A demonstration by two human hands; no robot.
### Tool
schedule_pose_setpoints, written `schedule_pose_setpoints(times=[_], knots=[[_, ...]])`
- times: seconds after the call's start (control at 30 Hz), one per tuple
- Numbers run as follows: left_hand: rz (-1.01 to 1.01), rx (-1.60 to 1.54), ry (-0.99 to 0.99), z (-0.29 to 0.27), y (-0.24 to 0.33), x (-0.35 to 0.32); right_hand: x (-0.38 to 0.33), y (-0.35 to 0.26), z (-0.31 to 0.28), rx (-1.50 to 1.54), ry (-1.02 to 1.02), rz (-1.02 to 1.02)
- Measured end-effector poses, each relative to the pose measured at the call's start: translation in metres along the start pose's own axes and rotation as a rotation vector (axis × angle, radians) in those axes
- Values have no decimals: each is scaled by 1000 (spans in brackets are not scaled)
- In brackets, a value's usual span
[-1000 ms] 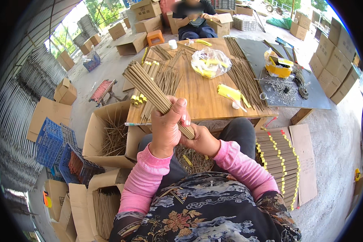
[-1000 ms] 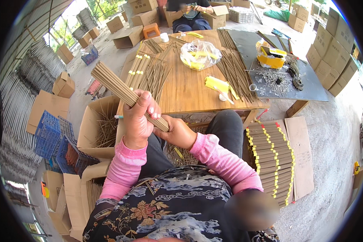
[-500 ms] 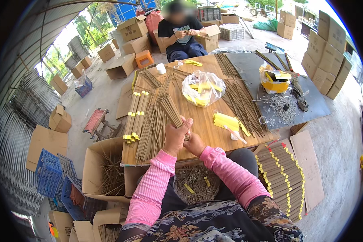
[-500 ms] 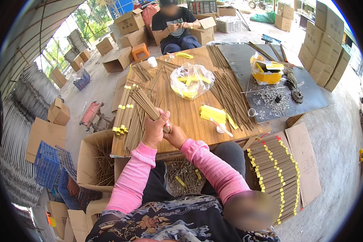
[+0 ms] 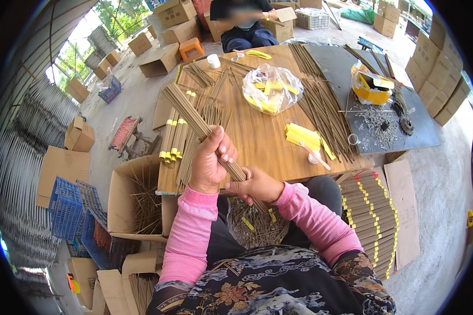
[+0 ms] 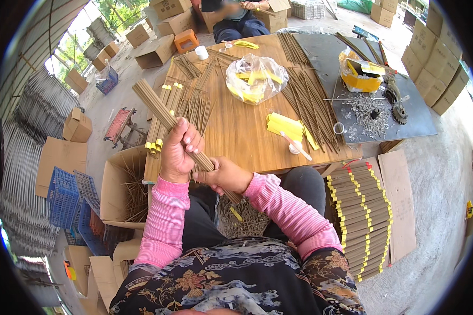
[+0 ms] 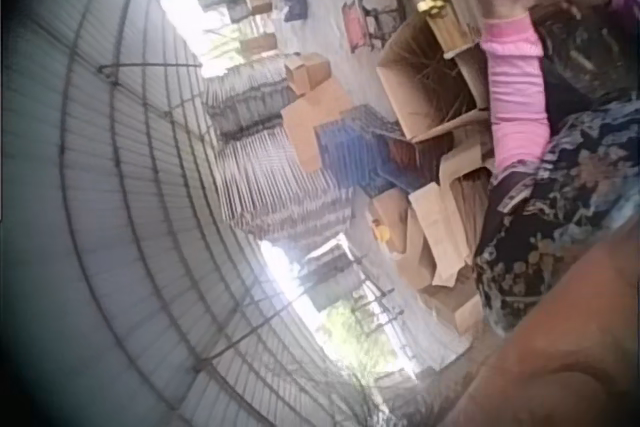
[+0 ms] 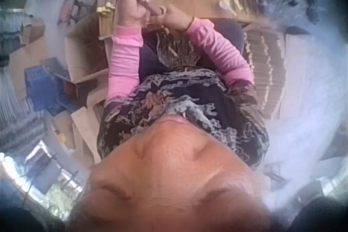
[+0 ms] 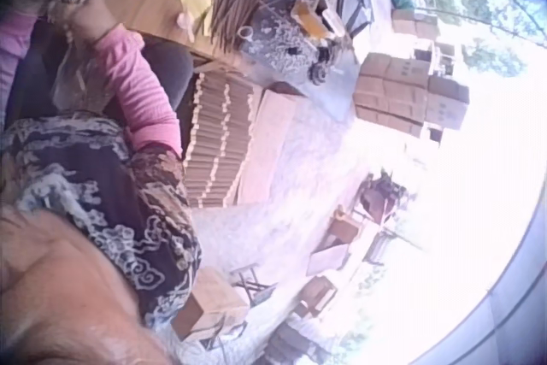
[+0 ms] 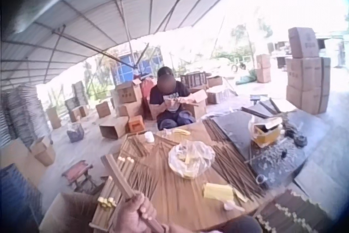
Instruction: The person gathers thin wooden sticks from a cardboard box, aligns them into bundles, and secures them with yellow tape. They repeat this process, placing finished bundles on the table and floor.
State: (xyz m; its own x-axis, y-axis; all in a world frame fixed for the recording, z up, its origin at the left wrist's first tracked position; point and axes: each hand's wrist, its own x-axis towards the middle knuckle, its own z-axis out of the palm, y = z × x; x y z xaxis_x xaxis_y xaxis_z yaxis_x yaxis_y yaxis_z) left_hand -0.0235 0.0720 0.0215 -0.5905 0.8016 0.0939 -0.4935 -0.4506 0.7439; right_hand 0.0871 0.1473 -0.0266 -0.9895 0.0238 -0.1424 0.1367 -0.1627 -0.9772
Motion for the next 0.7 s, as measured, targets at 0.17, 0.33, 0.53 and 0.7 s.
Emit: schedule_pose_setpoints(times=[0.17, 0.33, 0.53, 0.7], knots=[[60, 161, 259, 13, -7, -23, -6, 26, 28, -577, 520, -526], [-77, 30, 32, 12, 9, -44, -42, 7, 43, -45, 70, -118], [13, 136, 159, 15, 10, -54, -42, 27, 50, -232, 199, -319], [-9, 62, 24, 18, 16, -61, -54, 8, 45, -54, -52, -2]])
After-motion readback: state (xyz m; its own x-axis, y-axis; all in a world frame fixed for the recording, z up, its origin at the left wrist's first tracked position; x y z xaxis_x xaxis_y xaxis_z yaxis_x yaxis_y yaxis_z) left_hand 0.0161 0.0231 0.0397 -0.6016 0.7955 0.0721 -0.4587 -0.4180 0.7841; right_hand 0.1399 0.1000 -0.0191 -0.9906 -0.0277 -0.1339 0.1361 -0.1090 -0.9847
